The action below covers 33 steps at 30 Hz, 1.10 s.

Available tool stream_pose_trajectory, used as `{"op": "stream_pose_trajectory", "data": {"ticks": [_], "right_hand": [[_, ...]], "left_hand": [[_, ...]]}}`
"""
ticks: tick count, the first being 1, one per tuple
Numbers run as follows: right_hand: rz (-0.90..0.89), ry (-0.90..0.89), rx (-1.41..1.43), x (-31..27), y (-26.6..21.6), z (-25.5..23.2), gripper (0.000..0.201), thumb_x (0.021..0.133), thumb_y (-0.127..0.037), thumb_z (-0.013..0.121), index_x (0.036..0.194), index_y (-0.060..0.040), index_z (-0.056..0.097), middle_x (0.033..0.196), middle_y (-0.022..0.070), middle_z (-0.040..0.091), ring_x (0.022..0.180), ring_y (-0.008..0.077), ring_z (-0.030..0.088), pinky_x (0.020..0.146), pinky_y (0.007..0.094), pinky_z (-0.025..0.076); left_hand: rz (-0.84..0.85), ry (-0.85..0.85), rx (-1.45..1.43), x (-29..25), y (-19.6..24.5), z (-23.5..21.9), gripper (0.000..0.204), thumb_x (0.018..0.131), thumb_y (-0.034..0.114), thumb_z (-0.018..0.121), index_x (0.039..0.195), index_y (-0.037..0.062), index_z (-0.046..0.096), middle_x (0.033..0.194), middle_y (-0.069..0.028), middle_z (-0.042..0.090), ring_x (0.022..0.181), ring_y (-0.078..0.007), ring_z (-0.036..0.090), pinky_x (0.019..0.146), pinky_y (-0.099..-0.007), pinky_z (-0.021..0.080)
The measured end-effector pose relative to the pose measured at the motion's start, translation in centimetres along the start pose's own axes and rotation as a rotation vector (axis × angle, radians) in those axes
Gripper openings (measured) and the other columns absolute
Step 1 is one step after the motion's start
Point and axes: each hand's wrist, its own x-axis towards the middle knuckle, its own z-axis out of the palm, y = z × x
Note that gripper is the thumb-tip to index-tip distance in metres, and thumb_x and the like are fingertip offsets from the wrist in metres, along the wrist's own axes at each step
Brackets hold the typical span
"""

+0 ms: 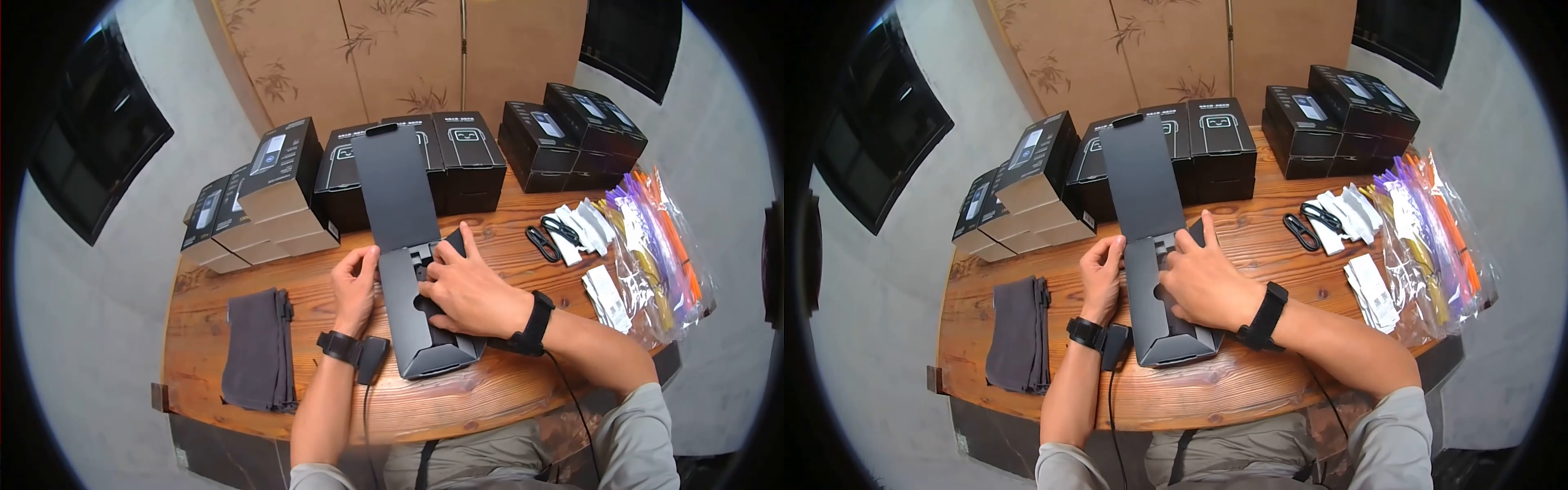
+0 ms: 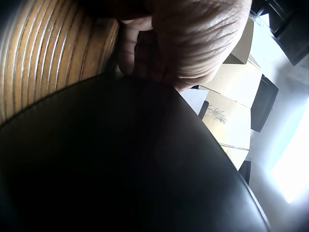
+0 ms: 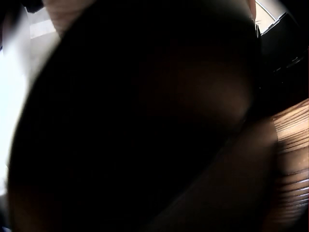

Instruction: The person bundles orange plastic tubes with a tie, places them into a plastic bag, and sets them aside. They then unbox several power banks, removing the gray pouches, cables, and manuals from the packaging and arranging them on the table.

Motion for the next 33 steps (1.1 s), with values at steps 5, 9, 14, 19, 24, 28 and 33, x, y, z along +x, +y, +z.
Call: {"op": "stream_pose_trajectory", "data": {"ticks": [5,9,14,19,24,28,33], "right_hand": [[-0.028,0.042,-0.013,0.0,0.1,0.3,0.031,0.073,-0.028,0.076,0.095,-0.0062,0.074,0.092,0.0073,0.067,0.112,0.0307,0.050,0.107,0.0704,0.026],[-0.037,0.123,0.076,0.3,0.7,1.4,0.016,0.073,-0.021,0.073,0.079,-0.0058,0.074,0.086,0.0063,0.068,0.106,0.0294,0.053,0.105,0.0659,0.031],[-0.051,0.197,0.219,-0.1,1.1,1.8,0.014,0.075,-0.018,0.071,0.081,-0.0066,0.074,0.088,0.0055,0.068,0.104,0.0284,0.054,0.106,0.0606,0.032],[-0.018,0.188,0.116,-0.9,0.9,1.1,0.018,0.074,-0.019,0.072,0.089,-0.0084,0.076,0.094,0.0058,0.069,0.107,0.0299,0.053,0.108,0.0601,0.031],[-0.041,0.075,0.063,-0.1,0.6,0.4,0.015,0.073,-0.017,0.072,0.085,-0.0089,0.077,0.087,0.0067,0.070,0.107,0.0302,0.054,0.108,0.0596,0.030],[-0.063,0.093,0.024,0.3,0.5,1.1,0.011,0.076,-0.014,0.068,0.080,-0.0076,0.076,0.081,0.0074,0.069,0.101,0.0279,0.056,0.102,0.0502,0.036],[-0.041,0.182,0.221,-0.4,0.8,1.2,0.008,0.078,-0.011,0.069,0.084,-0.0071,0.073,0.082,0.0061,0.066,0.096,0.0259,0.054,0.091,0.0395,0.041]], "left_hand": [[0.006,0.003,-0.001,0.0,0.0,0.1,0.019,0.097,0.020,0.064,0.099,0.0026,0.070,0.082,0.0054,0.061,0.071,-0.0028,0.051,0.064,-0.0185,0.042],[0.019,-0.015,0.003,0.0,-0.1,-0.1,0.018,0.097,0.020,0.064,0.099,0.0028,0.071,0.082,0.0057,0.061,0.071,-0.0028,0.051,0.065,-0.0184,0.042],[0.020,-0.018,0.005,0.0,-0.1,-0.1,0.018,0.096,0.020,0.065,0.099,0.0030,0.071,0.082,0.0057,0.062,0.071,-0.0030,0.052,0.066,-0.0184,0.043],[0.008,-0.014,0.010,0.0,0.0,0.0,0.018,0.096,0.019,0.064,0.099,0.0028,0.071,0.084,0.0050,0.063,0.072,-0.0033,0.052,0.067,-0.0183,0.043],[0.014,-0.016,0.018,0.0,-0.2,-0.1,0.018,0.097,0.019,0.064,0.100,0.0029,0.071,0.085,0.0049,0.063,0.074,-0.0035,0.053,0.068,-0.0188,0.044],[0.014,-0.016,0.020,0.0,-0.1,-0.1,0.018,0.097,0.019,0.064,0.100,0.0031,0.071,0.085,0.0050,0.063,0.074,-0.0035,0.053,0.068,-0.0189,0.044],[0.006,-0.019,0.015,0.1,0.0,-0.1,0.018,0.097,0.019,0.063,0.100,0.0033,0.071,0.085,0.0057,0.063,0.075,-0.0032,0.052,0.069,-0.0186,0.043]]}}
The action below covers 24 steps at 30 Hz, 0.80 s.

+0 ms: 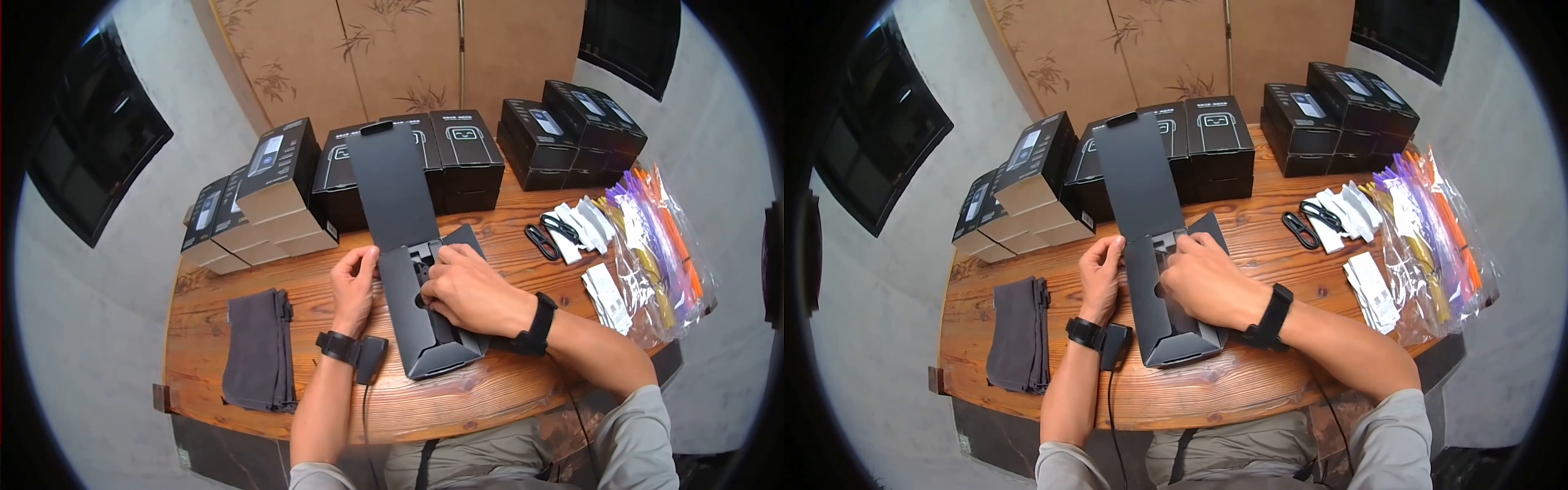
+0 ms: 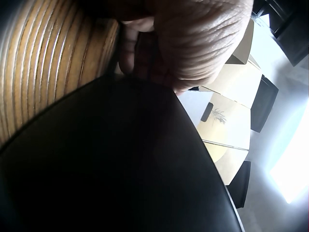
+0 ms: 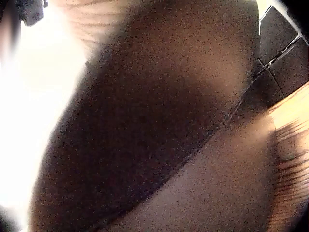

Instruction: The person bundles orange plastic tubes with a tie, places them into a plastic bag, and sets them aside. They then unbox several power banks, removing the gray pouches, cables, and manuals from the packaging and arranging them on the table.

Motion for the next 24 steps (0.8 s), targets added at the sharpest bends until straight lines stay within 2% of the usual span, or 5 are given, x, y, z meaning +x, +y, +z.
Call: {"op": "stream_pose_trajectory", "data": {"ticks": [10,17,19,22,24], "right_hand": [[0.062,0.585,0.207,-1.8,-1.2,-8.3,0.016,0.078,0.002,0.068,0.091,-0.0020,0.059,0.083,0.0099,0.055,0.085,0.0273,0.053,0.077,0.0364,0.045],[0.181,0.927,0.575,-5.2,0.7,-10.6,0.013,0.097,0.001,0.054,0.110,0.0008,0.056,0.108,0.0030,0.057,0.096,0.0086,0.055,0.084,0.0229,0.047],[0.023,1.074,0.587,-5.5,2.2,-10.9,0.018,0.098,-0.004,0.054,0.115,0.0022,0.056,0.113,0.0043,0.058,0.101,0.0099,0.057,0.087,0.0243,0.049],[-0.072,1.043,0.703,-6.7,4.0,-11.1,0.057,0.092,-0.042,0.067,0.126,0.0018,0.050,0.115,0.0064,0.059,0.106,0.0130,0.059,0.091,0.0274,0.051],[0.127,1.097,0.869,-6.8,3.2,-10.9,0.068,0.089,-0.050,0.066,0.129,0.0015,0.049,0.114,0.0068,0.060,0.103,0.0141,0.061,0.089,0.0278,0.053]], "left_hand": [[-0.019,0.010,-0.002,0.0,-0.1,0.0,0.019,0.097,0.020,0.063,0.103,0.0040,0.070,0.087,0.0062,0.062,0.077,-0.0029,0.050,0.071,-0.0185,0.042],[-0.006,0.009,0.034,0.2,-0.3,-0.1,0.019,0.097,0.021,0.063,0.103,0.0040,0.070,0.087,0.0064,0.061,0.076,-0.0028,0.050,0.070,-0.0184,0.041],[-0.004,0.009,0.039,0.2,-0.5,-0.2,0.019,0.097,0.021,0.063,0.102,0.0038,0.070,0.087,0.0065,0.061,0.075,-0.0027,0.049,0.070,-0.0181,0.041],[-0.013,0.002,0.039,0.3,-0.5,-0.3,0.019,0.098,0.020,0.062,0.102,0.0035,0.069,0.087,0.0063,0.061,0.075,-0.0025,0.050,0.069,-0.0176,0.041],[-0.011,0.007,0.045,0.3,-0.7,-0.3,0.019,0.098,0.020,0.062,0.102,0.0034,0.069,0.087,0.0062,0.062,0.075,-0.0024,0.050,0.069,-0.0175,0.042]]}}
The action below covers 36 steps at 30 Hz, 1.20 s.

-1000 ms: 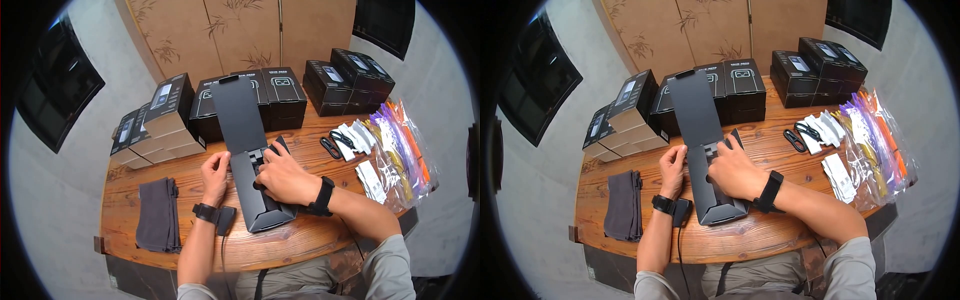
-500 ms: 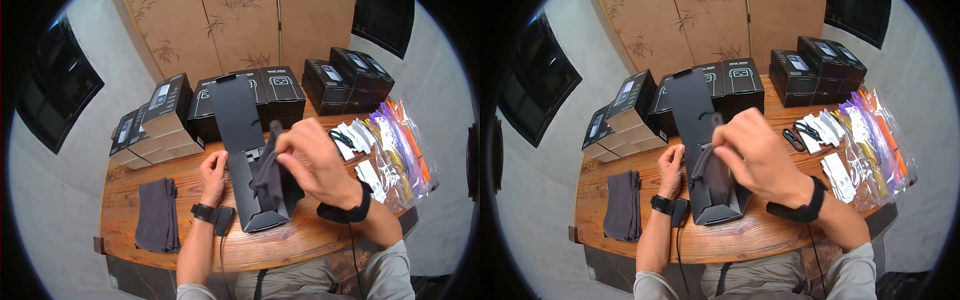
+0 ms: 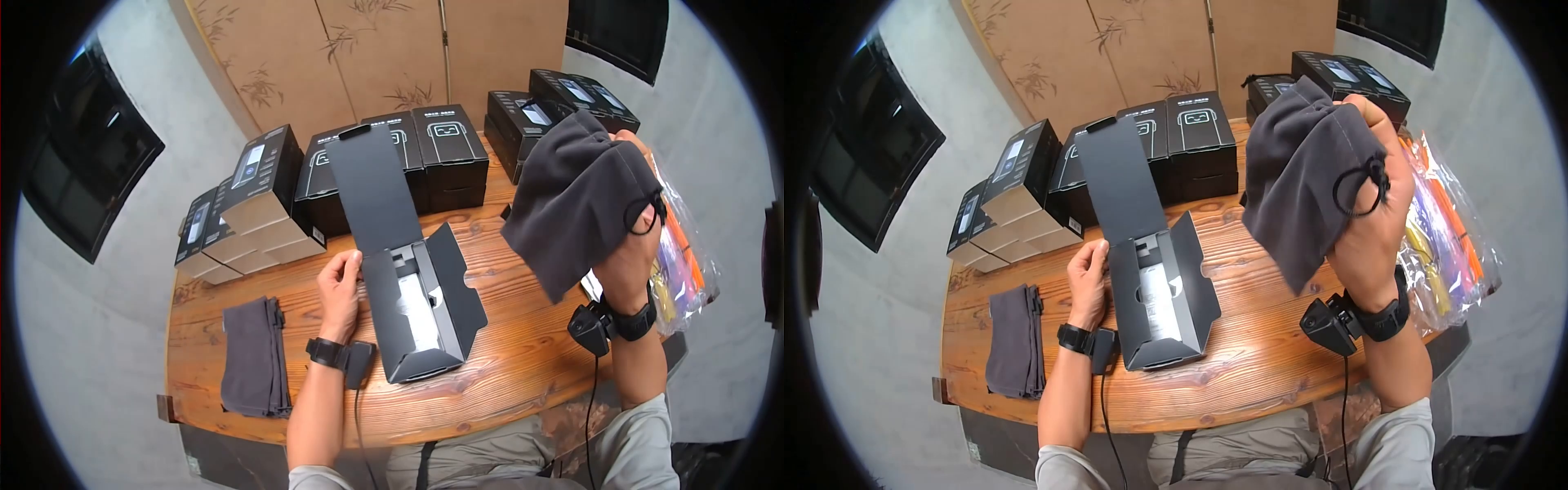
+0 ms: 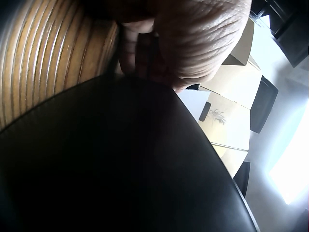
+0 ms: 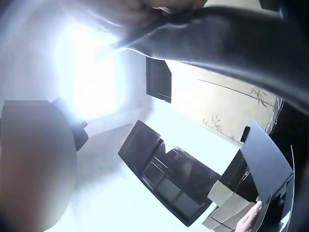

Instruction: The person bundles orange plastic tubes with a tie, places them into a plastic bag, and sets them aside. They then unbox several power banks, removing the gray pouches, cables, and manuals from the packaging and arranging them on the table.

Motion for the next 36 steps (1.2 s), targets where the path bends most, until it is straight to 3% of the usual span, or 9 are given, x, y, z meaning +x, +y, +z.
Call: {"op": "stream_pose_trajectory", "data": {"ticks": [1,6,12,15,19,23,27,33,36], "right_hand": [[0.102,0.069,0.026,-0.2,-0.1,0.1,0.073,0.087,-0.055,0.065,0.130,0.0013,0.048,0.113,0.0070,0.061,0.101,0.0146,0.063,0.088,0.0279,0.054],[0.383,0.120,0.595,-0.1,2.1,-0.5,0.027,0.103,-0.016,0.043,0.119,0.0020,0.053,0.109,0.0161,0.065,0.093,0.0263,0.070,0.078,0.0447,0.064],[0.922,0.087,0.920,0.4,4.9,-2.2,0.026,0.102,-0.015,0.045,0.116,0.0046,0.056,0.109,0.0175,0.066,0.091,0.0268,0.070,0.079,0.0448,0.063],[1.053,0.148,0.728,-1.4,9.2,-4.1,0.023,0.102,-0.017,0.047,0.113,0.0009,0.058,0.105,0.0133,0.067,0.088,0.0215,0.069,0.083,0.0420,0.060],[1.054,0.121,0.182,-2.4,9.9,-4.0,0.018,0.101,-0.021,0.049,0.106,-0.0079,0.060,0.100,-0.0017,0.064,0.098,0.0107,0.060,0.080,0.0313,0.052],[1.053,0.064,-0.246,-3.0,9.2,-3.4,0.045,0.095,-0.025,0.057,0.132,0.0010,0.053,0.119,0.0084,0.063,0.107,0.0158,0.059,0.089,0.0344,0.048],[0.580,-0.384,-0.691,-5.2,10.2,-3.4,0.064,0.090,-0.016,0.062,0.145,0.0041,0.036,0.134,0.0202,0.056,0.121,0.0237,0.056,0.101,0.0307,0.042],[0.819,-0.703,-0.346,-5.7,8.6,-1.6,0.064,0.090,-0.001,0.061,0.147,0.0059,0.032,0.137,0.0180,0.053,0.125,0.0229,0.053,0.108,0.0322,0.040],[0.469,-0.633,-0.638,-5.5,8.5,-1.0,0.050,0.088,-0.008,0.063,0.133,0.0069,0.048,0.125,0.0228,0.060,0.114,0.0324,0.060,0.099,0.0364,0.047]], "left_hand": [[0.001,0.002,0.003,0.0,-0.1,0.0,0.019,0.098,0.020,0.061,0.103,0.0034,0.069,0.087,0.0061,0.062,0.076,-0.0024,0.051,0.069,-0.0175,0.042],[0.003,-0.005,0.004,0.1,-0.1,-0.1,0.020,0.099,0.021,0.061,0.103,0.0027,0.068,0.087,0.0052,0.063,0.076,-0.0025,0.052,0.069,-0.0179,0.043],[-0.019,0.015,-0.032,0.0,0.3,0.1,0.017,0.097,0.017,0.063,0.099,0.0020,0.070,0.084,0.0046,0.060,0.075,-0.0043,0.050,0.069,-0.0193,0.042],[-0.018,0.016,-0.033,0.0,0.2,0.2,0.017,0.097,0.017,0.063,0.099,0.0020,0.070,0.083,0.0046,0.060,0.075,-0.0042,0.050,0.069,-0.0191,0.042],[-0.007,-0.010,-0.003,-0.1,0.3,0.0,0.020,0.098,0.022,0.061,0.101,0.0036,0.069,0.087,0.0057,0.062,0.075,-0.0021,0.051,0.068,-0.0182,0.042],[0.004,-0.003,-0.008,0.0,0.2,0.1,0.019,0.098,0.021,0.062,0.100,0.0032,0.069,0.085,0.0057,0.061,0.074,-0.0027,0.050,0.068,-0.0183,0.041],[-0.015,0.016,-0.032,0.0,0.5,0.2,0.018,0.097,0.018,0.063,0.099,0.0017,0.070,0.083,0.0046,0.060,0.074,-0.0044,0.050,0.068,-0.0190,0.042],[-0.015,-0.006,-0.019,0.0,0.2,0.1,0.019,0.098,0.021,0.062,0.101,0.0032,0.069,0.085,0.0059,0.062,0.075,-0.0026,0.051,0.069,-0.0181,0.042],[-0.005,-0.014,-0.003,0.0,0.3,0.0,0.020,0.098,0.022,0.062,0.102,0.0039,0.069,0.086,0.0067,0.062,0.075,-0.0016,0.051,0.069,-0.0174,0.042]]}}
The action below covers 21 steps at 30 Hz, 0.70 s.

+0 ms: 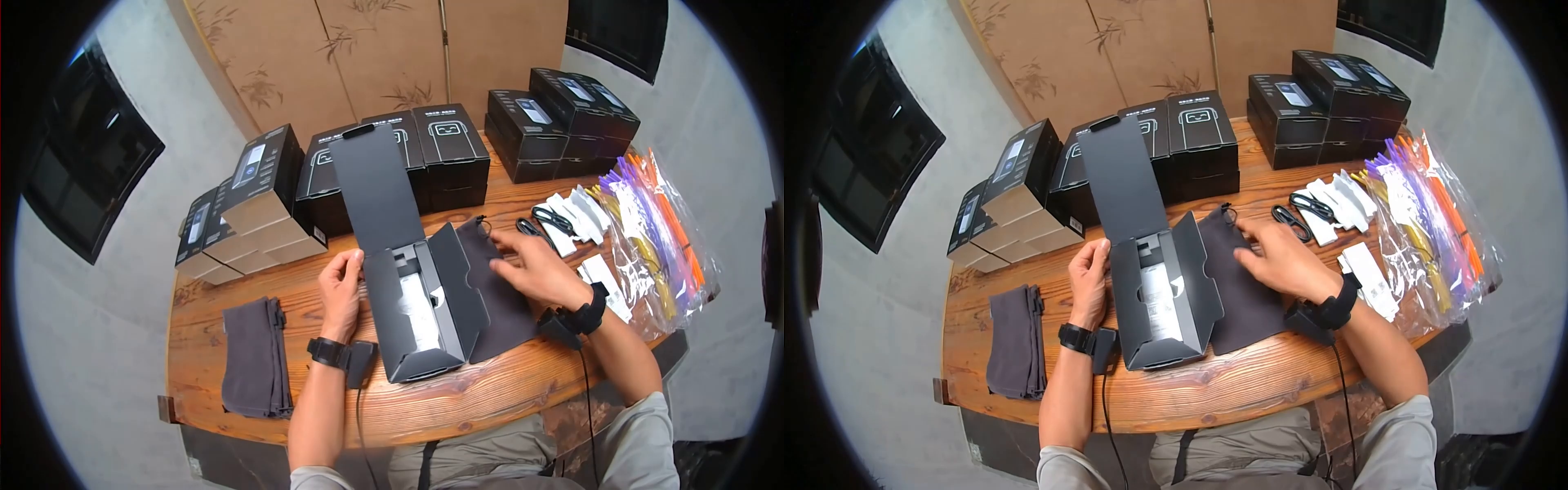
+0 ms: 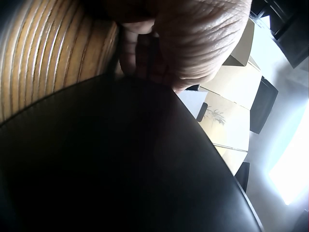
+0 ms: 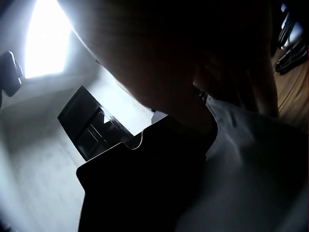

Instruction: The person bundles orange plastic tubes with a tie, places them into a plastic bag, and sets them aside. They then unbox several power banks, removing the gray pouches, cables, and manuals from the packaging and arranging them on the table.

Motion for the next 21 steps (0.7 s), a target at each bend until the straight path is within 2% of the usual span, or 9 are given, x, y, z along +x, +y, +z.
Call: {"op": "stream_pose_trajectory", "data": {"ticks": [2,5,6,9,10,13,14,18,21], "right_hand": [[-0.186,0.250,-0.120,0.5,-1.7,-0.2,0.037,0.086,-0.010,0.063,0.120,0.0057,0.059,0.114,0.0230,0.064,0.105,0.0358,0.063,0.092,0.0394,0.049],[-0.227,0.201,0.021,0.9,-5.9,-1.2,0.029,0.086,-0.008,0.062,0.113,0.0042,0.063,0.107,0.0207,0.067,0.100,0.0345,0.065,0.091,0.0397,0.049],[-0.300,0.175,0.007,1.1,-7.1,-1.2,0.021,0.085,-0.007,0.063,0.103,0.0030,0.067,0.098,0.0186,0.069,0.093,0.0333,0.066,0.088,0.0393,0.050],[-0.472,-0.055,-0.119,1.6,-9.0,-0.1,0.016,0.082,-0.004,0.067,0.098,0.0001,0.069,0.094,0.0136,0.069,0.094,0.0302,0.065,0.086,0.0373,0.049],[-0.587,-0.012,-0.119,1.9,-8.9,1.1,0.009,0.080,-0.007,0.065,0.083,-0.0003,0.070,0.083,0.0145,0.068,0.084,0.0311,0.065,0.080,0.0392,0.048],[-0.595,-0.228,-0.402,2.3,-9.9,2.5,0.010,0.078,-0.006,0.063,0.073,-0.0009,0.069,0.073,0.0121,0.066,0.075,0.0289,0.063,0.077,0.0371,0.045],[-0.614,-0.236,-0.497,2.5,-9.8,3.3,0.013,0.076,-0.006,0.061,0.066,-0.0025,0.068,0.068,0.0092,0.064,0.075,0.0247,0.061,0.077,0.0350,0.041],[-0.546,-0.431,-0.703,2.5,-10.1,4.4,0.015,0.082,-0.014,0.068,0.093,-0.0050,0.074,0.084,0.0039,0.068,0.095,0.0181,0.057,0.087,0.0374,0.037],[-0.631,-0.322,-0.553,2.6,-10.1,4.8,0.013,0.079,-0.006,0.062,0.084,-0.0052,0.074,0.080,0.0072,0.068,0.095,0.0210,0.060,0.085,0.0363,0.041]], "left_hand": [[0.000,0.002,0.000,0.0,0.1,0.0,0.020,0.098,0.022,0.062,0.102,0.0038,0.069,0.086,0.0068,0.062,0.075,-0.0015,0.051,0.069,-0.0173,0.042],[-0.003,-0.001,-0.009,-0.1,0.0,0.0,0.020,0.098,0.022,0.062,0.102,0.0038,0.069,0.086,0.0067,0.062,0.075,-0.0014,0.051,0.069,-0.0172,0.041],[-0.001,-0.003,-0.014,0.0,0.0,0.0,0.020,0.098,0.022,0.062,0.102,0.0037,0.069,0.086,0.0067,0.062,0.075,-0.0014,0.051,0.069,-0.0172,0.041],[0.004,-0.005,-0.021,0.1,-0.2,0.0,0.020,0.098,0.021,0.062,0.102,0.0037,0.069,0.086,0.0064,0.062,0.075,-0.0015,0.051,0.069,-0.0172,0.042],[0.007,-0.003,-0.022,0.1,-0.2,0.0,0.019,0.098,0.021,0.062,0.102,0.0037,0.069,0.086,0.0063,0.062,0.075,-0.0016,0.051,0.069,-0.0172,0.042],[-0.009,-0.006,-0.051,0.1,-0.3,-0.1,0.019,0.097,0.021,0.063,0.102,0.0037,0.070,0.086,0.0061,0.063,0.076,-0.0018,0.052,0.069,-0.0172,0.042],[-0.007,-0.005,-0.057,0.1,-0.3,-0.1,0.019,0.097,0.021,0.063,0.102,0.0038,0.070,0.086,0.0061,0.063,0.076,-0.0018,0.052,0.069,-0.0173,0.042],[0.001,-0.004,-0.068,0.0,-0.1,0.1,0.019,0.097,0.021,0.062,0.101,0.0039,0.070,0.086,0.0063,0.062,0.075,-0.0018,0.051,0.068,-0.0177,0.042],[-0.001,0.009,-0.072,0.0,0.1,0.2,0.019,0.097,0.020,0.062,0.099,0.0026,0.070,0.083,0.0051,0.061,0.074,-0.0034,0.051,0.068,-0.0189,0.042]]}}
